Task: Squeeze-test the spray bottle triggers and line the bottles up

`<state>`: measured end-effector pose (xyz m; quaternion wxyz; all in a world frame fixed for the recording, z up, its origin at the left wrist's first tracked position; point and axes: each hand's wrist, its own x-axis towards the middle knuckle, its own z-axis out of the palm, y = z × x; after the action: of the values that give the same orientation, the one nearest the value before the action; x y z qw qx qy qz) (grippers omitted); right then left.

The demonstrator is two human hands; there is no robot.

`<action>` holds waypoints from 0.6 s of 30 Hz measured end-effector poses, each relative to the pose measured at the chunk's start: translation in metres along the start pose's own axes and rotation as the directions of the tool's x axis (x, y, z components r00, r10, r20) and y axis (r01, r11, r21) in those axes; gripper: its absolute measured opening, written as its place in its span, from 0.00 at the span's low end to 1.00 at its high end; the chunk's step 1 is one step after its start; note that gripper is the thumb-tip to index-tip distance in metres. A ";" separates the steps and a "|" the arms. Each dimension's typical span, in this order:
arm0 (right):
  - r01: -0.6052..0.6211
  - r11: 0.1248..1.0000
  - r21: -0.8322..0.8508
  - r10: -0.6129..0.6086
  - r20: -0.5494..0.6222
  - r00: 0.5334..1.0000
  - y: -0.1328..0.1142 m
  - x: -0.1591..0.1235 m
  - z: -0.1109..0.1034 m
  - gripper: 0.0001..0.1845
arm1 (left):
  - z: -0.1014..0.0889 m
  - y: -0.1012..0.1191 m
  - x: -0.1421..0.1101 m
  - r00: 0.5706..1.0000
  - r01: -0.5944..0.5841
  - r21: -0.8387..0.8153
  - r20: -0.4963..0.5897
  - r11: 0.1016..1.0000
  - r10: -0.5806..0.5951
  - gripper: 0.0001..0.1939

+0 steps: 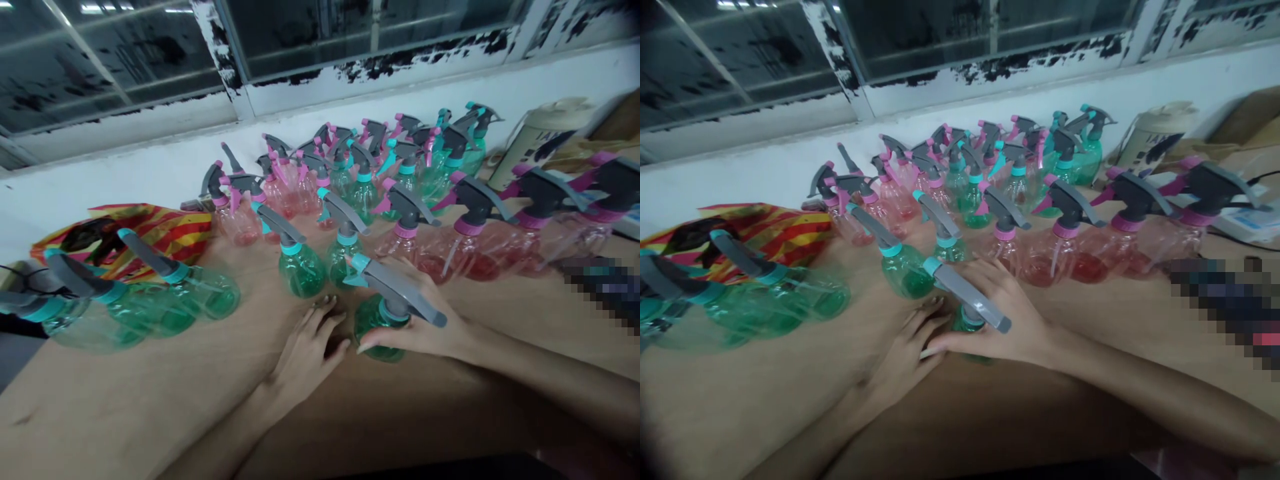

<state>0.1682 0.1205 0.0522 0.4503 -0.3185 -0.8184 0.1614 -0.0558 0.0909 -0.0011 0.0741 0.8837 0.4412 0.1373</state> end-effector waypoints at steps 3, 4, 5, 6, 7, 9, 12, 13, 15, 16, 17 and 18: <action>-0.090 0.994 -0.069 0.092 0.028 0.995 -0.002 -0.011 -0.005 0.37 | 0.002 0.000 -0.001 1.000 -0.009 -0.001 -0.014 1.000 0.009 0.20; -0.126 0.987 -0.099 0.129 0.035 0.991 -0.003 -0.016 -0.008 0.37 | 0.003 0.000 -0.001 1.000 -0.006 -0.003 -0.025 1.000 0.006 0.20; -0.162 0.978 -0.132 0.168 0.035 0.985 -0.004 -0.022 -0.011 0.38 | 0.005 0.000 -0.001 0.999 0.001 -0.005 -0.036 1.000 -0.001 0.20; -0.192 0.968 -0.165 0.201 0.037 0.979 -0.005 -0.028 -0.015 0.38 | 0.008 0.000 -0.001 0.999 0.007 -0.008 -0.044 1.000 -0.008 0.19; -0.221 0.956 -0.192 0.232 0.036 0.972 -0.006 -0.034 -0.018 0.38 | 0.010 -0.001 -0.001 0.999 0.012 -0.010 -0.048 1.000 -0.012 0.19; -0.275 0.932 -0.234 0.290 0.030 0.957 -0.008 -0.045 -0.022 0.37 | 0.013 -0.002 -0.001 0.999 0.013 -0.011 -0.050 1.000 -0.014 0.18; -0.317 0.912 -0.262 0.332 0.013 0.943 -0.013 -0.060 -0.024 0.29 | 0.012 -0.003 0.000 0.999 0.003 0.004 -0.045 1.000 -0.003 0.18; -0.319 0.910 -0.266 0.332 0.004 0.943 -0.015 -0.063 -0.023 0.27 | 0.010 -0.004 0.000 0.999 0.001 0.013 -0.041 1.000 0.000 0.17; -0.309 0.912 -0.270 0.316 -0.019 0.949 -0.020 -0.067 -0.019 0.24 | 0.004 -0.004 -0.003 0.999 0.001 0.038 -0.032 0.999 0.001 0.18; -0.302 0.914 -0.271 0.306 -0.031 0.952 -0.023 -0.068 -0.017 0.23 | 0.001 -0.004 -0.007 1.000 0.002 0.053 -0.027 0.999 -0.001 0.18; -0.293 0.916 -0.275 0.295 -0.035 0.955 -0.027 -0.068 -0.013 0.24 | -0.004 -0.005 -0.012 1.000 0.004 0.068 -0.022 0.998 -0.003 0.19; -0.285 0.917 -0.279 0.288 -0.030 0.957 -0.032 -0.067 -0.009 0.24 | -0.008 -0.006 -0.019 1.000 0.007 0.083 -0.017 0.997 -0.006 0.19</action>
<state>0.1903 0.0519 0.0322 0.3675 -0.4945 -0.7800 0.1098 -0.0736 0.0788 0.0016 0.0340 0.8834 0.4501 0.1259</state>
